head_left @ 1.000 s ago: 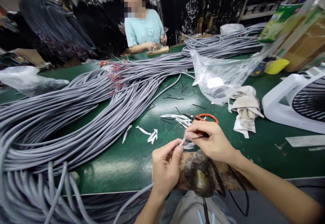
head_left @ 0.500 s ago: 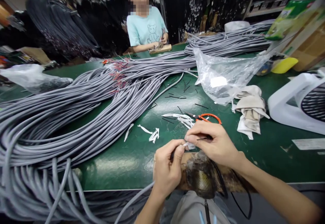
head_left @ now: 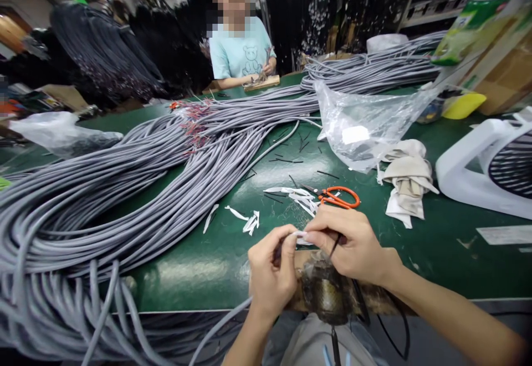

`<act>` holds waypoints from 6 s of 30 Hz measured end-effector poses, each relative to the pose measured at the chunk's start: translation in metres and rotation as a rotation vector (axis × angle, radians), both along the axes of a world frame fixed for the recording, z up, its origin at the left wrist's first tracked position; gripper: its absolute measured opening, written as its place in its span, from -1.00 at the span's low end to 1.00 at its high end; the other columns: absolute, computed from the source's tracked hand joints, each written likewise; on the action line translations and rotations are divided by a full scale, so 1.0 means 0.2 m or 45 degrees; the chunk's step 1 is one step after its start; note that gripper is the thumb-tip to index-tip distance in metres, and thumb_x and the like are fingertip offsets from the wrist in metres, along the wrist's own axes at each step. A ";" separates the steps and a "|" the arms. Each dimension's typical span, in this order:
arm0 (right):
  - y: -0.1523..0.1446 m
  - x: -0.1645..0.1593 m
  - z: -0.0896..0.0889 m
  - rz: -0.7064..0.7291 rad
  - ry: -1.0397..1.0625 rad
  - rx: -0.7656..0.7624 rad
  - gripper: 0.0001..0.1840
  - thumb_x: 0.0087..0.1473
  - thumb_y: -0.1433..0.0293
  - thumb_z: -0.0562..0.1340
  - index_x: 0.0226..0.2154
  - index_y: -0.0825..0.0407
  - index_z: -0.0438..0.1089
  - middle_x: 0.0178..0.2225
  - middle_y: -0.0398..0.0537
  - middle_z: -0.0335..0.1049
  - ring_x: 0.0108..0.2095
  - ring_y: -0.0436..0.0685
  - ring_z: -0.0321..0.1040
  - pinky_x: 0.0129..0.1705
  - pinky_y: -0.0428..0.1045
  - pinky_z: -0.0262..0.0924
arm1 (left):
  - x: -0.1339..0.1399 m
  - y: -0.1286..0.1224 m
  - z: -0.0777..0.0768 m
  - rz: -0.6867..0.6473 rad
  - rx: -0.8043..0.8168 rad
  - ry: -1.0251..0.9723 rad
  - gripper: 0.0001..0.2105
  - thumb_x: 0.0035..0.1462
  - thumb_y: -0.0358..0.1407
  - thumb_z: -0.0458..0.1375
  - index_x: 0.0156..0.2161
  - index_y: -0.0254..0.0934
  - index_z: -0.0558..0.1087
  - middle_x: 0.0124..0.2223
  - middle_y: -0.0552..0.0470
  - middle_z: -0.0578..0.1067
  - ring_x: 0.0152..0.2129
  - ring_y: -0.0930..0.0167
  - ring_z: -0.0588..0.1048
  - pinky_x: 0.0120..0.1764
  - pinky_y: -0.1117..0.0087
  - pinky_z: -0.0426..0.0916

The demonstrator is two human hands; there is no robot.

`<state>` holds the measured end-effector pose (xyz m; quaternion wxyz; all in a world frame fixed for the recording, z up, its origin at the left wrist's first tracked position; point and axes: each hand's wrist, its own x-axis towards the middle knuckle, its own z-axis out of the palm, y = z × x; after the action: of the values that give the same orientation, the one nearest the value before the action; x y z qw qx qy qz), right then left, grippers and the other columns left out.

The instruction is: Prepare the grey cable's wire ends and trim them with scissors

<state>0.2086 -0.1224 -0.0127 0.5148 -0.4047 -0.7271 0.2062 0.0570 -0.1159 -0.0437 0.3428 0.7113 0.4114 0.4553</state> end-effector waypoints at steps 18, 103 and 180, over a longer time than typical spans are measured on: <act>0.02 -0.05 -0.05 -0.007 0.120 -0.594 -0.78 0.01 0.26 0.17 -0.36 0.10 0.33 -0.62 -0.27 -0.03 -0.62 -0.11 -0.11 -0.61 -0.16 -0.14 | -0.01 0.01 -0.02 0.255 0.138 -0.085 -0.87 0.07 -0.43 0.08 -0.28 -0.29 0.46 -0.43 0.04 0.47 -0.50 0.47 0.42 -0.46 0.55 0.26; 0.00 -0.07 -0.05 0.005 -0.215 0.331 -0.84 -0.10 0.60 0.10 -0.52 0.01 0.20 -0.57 -0.14 0.30 -0.51 0.02 0.26 -0.41 -0.05 0.18 | -0.02 0.00 -0.08 0.287 -0.082 -0.318 -0.86 -0.05 -0.40 0.20 -0.31 -0.32 0.53 -0.35 -0.05 0.55 -0.43 0.39 0.52 -0.34 0.42 0.44; 0.03 -0.03 -0.05 -0.179 -0.591 -0.187 -0.82 -0.13 0.37 0.21 -0.56 0.05 0.14 -0.54 -0.17 0.17 -0.51 -0.02 0.06 -0.46 -0.11 -0.03 | -0.03 0.00 -0.04 0.185 0.144 -0.607 -0.87 0.02 -0.52 0.09 -0.45 -0.26 0.34 -0.46 0.09 0.32 -0.47 0.47 0.37 -0.41 0.47 0.26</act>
<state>0.2028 -0.1167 -0.0236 0.3165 -0.5272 -0.7788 0.1237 0.0503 -0.1162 -0.0517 0.3563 0.5706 0.3429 0.6557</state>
